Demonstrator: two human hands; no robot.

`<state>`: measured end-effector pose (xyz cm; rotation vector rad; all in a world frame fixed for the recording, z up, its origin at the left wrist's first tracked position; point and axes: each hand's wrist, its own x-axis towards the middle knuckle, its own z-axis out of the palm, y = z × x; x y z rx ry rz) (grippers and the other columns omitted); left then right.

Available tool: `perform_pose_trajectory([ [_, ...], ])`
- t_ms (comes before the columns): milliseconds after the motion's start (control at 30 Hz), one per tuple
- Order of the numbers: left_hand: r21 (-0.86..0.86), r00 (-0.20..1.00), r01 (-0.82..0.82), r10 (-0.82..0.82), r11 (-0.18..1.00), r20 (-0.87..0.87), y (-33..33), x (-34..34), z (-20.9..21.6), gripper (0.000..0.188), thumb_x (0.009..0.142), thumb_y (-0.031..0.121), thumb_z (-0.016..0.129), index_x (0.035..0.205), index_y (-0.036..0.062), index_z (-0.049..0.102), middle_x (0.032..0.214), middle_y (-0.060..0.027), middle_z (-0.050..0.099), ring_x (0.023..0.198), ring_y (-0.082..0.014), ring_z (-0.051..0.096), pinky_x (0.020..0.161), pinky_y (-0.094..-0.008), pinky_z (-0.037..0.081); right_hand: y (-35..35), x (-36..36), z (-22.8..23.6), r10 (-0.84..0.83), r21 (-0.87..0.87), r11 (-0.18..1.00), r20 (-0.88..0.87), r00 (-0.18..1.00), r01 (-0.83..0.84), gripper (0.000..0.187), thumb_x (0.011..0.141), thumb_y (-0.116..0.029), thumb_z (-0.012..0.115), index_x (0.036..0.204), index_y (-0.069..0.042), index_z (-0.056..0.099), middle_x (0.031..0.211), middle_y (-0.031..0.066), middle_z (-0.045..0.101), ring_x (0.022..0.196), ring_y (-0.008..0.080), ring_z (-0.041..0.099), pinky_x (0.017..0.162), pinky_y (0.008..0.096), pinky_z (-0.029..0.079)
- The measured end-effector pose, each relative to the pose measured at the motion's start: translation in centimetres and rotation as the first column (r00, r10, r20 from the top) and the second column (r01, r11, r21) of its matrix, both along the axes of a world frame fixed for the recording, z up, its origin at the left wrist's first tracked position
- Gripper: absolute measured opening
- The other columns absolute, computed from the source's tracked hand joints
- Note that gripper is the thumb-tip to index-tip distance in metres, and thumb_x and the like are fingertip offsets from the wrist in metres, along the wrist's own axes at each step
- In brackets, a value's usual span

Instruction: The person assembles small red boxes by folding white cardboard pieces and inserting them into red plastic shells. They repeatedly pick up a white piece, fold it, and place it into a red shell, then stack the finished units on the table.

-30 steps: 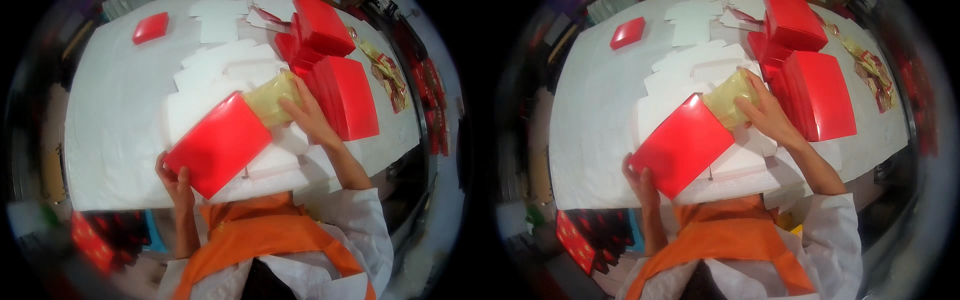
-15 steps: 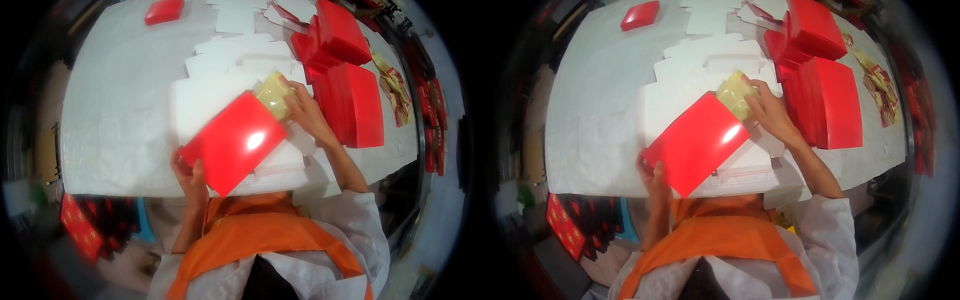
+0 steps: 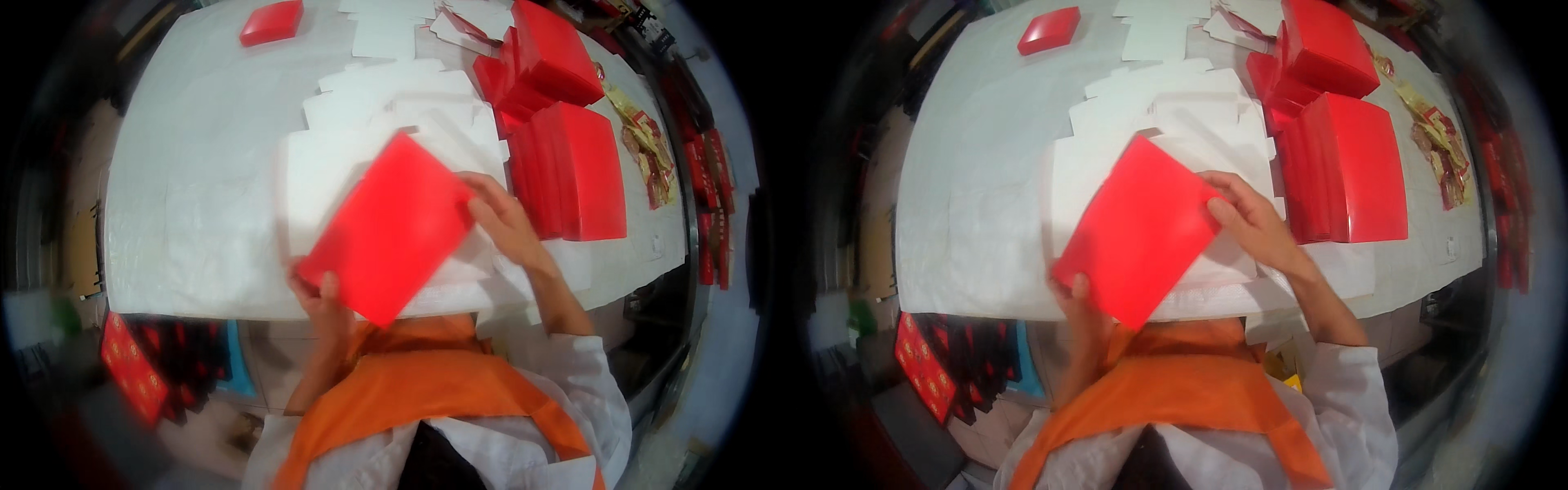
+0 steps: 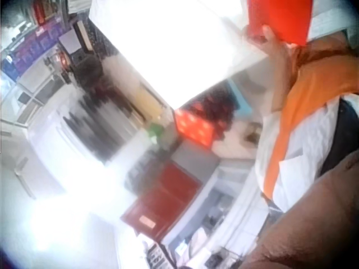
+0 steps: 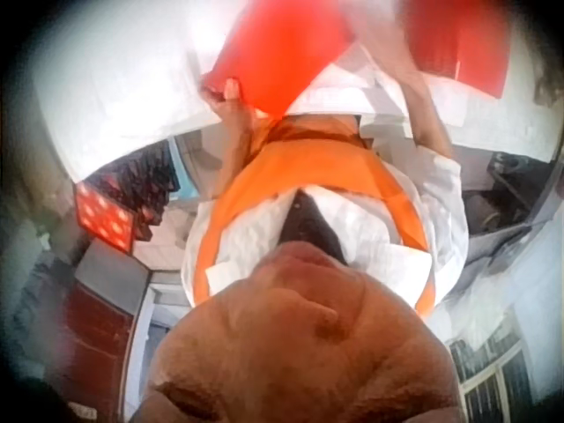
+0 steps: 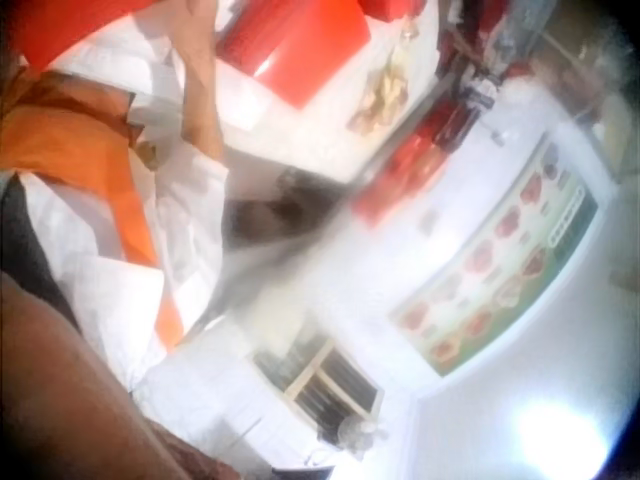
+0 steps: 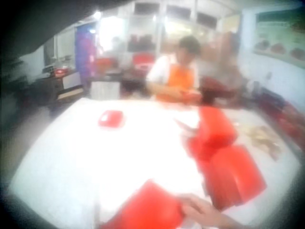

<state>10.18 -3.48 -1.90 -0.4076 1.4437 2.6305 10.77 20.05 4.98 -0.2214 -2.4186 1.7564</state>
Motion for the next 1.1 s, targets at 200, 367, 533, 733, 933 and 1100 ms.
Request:
perform_pose_trajectory([
  [200, -0.311, 0.857, 0.416, -0.483, 0.854, -0.18, -2.3, 5.3, -3.4, 0.042, 0.079, 0.004, 0.055, 0.116, 0.0035, 0.036, 0.109, -0.0085, 0.045, 0.101, -0.0147, 0.046, 0.084, -0.0283, 0.04, -0.1, 1.3, -1.6, -0.232, -0.38, 0.906, -0.074, 0.97, 0.188, 0.024, 0.087, -0.008, 0.048, 0.11, -0.001, 0.052, 0.082, 0.0056, 0.063, 0.074, 0.008, 0.057, 0.064, 0.0205, 0.046],
  [367, -0.398, 0.636, 0.671, -0.761, 0.626, -0.125, -3.2, 6.1, -1.3, 0.055, 0.077, 0.001, 0.057, 0.127, -0.0032, 0.034, 0.125, -0.0164, 0.042, 0.116, -0.0239, 0.039, 0.097, -0.0308, 0.029, -2.4, 3.7, -2.6, -0.047, -0.071, 0.996, 0.095, 0.994, 0.053, 0.02, 0.09, -0.01, 0.043, 0.103, -0.001, 0.055, 0.086, 0.0078, 0.063, 0.07, 0.0106, 0.058, 0.062, 0.0209, 0.047],
  [533, -0.709, 0.609, 0.48, -0.778, 0.517, -0.155, -0.2, 1.8, 1.3, 0.058, 0.078, 0.002, 0.051, 0.131, -0.0008, 0.028, 0.127, -0.0182, 0.039, 0.118, -0.0277, 0.037, 0.099, -0.0331, 0.027, -3.0, 3.7, -2.1, -0.044, -0.337, 0.937, 0.148, 0.988, 0.092, 0.02, 0.091, -0.015, 0.039, 0.098, -0.001, 0.051, 0.09, 0.0109, 0.06, 0.074, 0.0114, 0.059, 0.063, 0.0234, 0.047],
  [733, -0.462, 0.656, 0.611, -0.738, 0.642, -0.157, 0.7, -1.0, 0.7, 0.033, 0.083, 0.01, 0.048, 0.115, 0.002, 0.044, 0.113, -0.0076, 0.046, 0.102, -0.0139, 0.044, 0.09, -0.0283, 0.034, -2.6, 4.3, -4.3, -0.049, -0.482, 0.876, -0.148, 0.988, -0.029, 0.017, 0.09, -0.009, 0.034, 0.088, -0.001, 0.049, 0.115, 0.0194, 0.048, 0.097, 0.0226, 0.056, 0.084, 0.0319, 0.042],
  [933, -0.567, 0.731, 0.407, -0.627, 0.716, -0.268, 0.7, -1.8, 0.5, 0.01, 0.082, 0.006, 0.051, 0.09, 0.0015, 0.048, 0.105, -0.0096, 0.051, 0.087, -0.0122, 0.047, 0.079, -0.0239, 0.038, -4.6, 5.0, -6.1, -0.252, -0.117, 0.967, -0.333, 0.908, 0.225, 0.009, 0.085, 0.0, 0.039, 0.083, -0.001, 0.048, 0.129, 0.0223, 0.035, 0.118, 0.0294, 0.04, 0.096, 0.0388, 0.031],
  [1100, -0.447, 0.845, 0.262, -0.428, 0.855, -0.322, 2.1, -1.0, 0.7, 0.012, 0.08, 0.001, 0.053, 0.088, 0.0007, 0.045, 0.107, -0.0117, 0.052, 0.09, -0.0137, 0.049, 0.082, -0.0261, 0.039, -4.6, 5.4, -6.2, -0.258, -0.518, 0.846, -0.189, 0.947, 0.127, 0.013, 0.083, 0.005, 0.042, 0.094, -0.002, 0.04, 0.114, 0.0183, 0.048, 0.105, 0.0232, 0.047, 0.092, 0.0367, 0.036],
])
